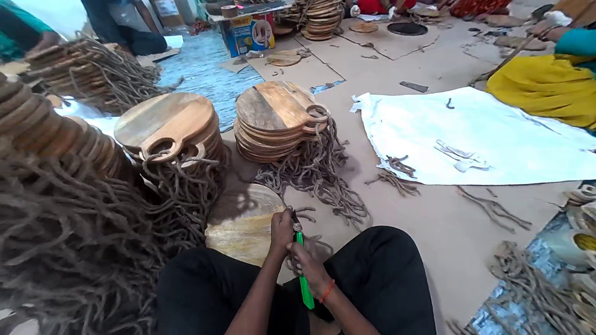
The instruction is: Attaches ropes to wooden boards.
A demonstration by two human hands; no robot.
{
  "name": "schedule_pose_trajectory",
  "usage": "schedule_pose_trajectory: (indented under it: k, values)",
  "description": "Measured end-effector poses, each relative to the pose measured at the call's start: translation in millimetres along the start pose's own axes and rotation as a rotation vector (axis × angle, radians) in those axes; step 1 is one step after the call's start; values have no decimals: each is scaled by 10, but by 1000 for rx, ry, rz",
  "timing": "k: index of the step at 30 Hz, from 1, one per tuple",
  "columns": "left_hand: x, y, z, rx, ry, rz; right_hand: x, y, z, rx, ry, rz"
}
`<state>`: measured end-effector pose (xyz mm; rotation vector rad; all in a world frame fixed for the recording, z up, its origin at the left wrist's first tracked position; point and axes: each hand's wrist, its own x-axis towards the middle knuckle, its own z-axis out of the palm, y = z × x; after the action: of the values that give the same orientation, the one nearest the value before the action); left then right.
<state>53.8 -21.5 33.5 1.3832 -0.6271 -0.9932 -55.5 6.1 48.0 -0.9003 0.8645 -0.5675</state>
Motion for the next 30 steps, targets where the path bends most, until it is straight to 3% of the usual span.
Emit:
schedule_pose_trajectory:
  k: [5,9,12,14,15,18,21,25,30]
  values:
    - [28,-16,-9,92,-62,51,-29,103,61,-125,145,-81]
    - [-20,-56,12,292,-53,93,-136,133,132,-92,232,-18]
    - [-19,4,-109,326,194,6,-394,62,245,-110,245,-77]
    - [218,190,-517,215,440,-136,-703,-81,287,-143,331,-271]
    - [316,243,-630,146,510,-146,-811,-159,184,-106,348,-266]
    - [286,381,-464,84,357,-107,-641,-226,-214,-78,336,-127]
    - [75,324,-159,49,199,-154,-264,-220,-378,-194,243,-205]
    - [-43,147,-83,63,147,-215,102,-196,-278,-393,49,-285]
    - [-88,168,-38,105,103,-177,206,-223,-184,-447,144,-243]
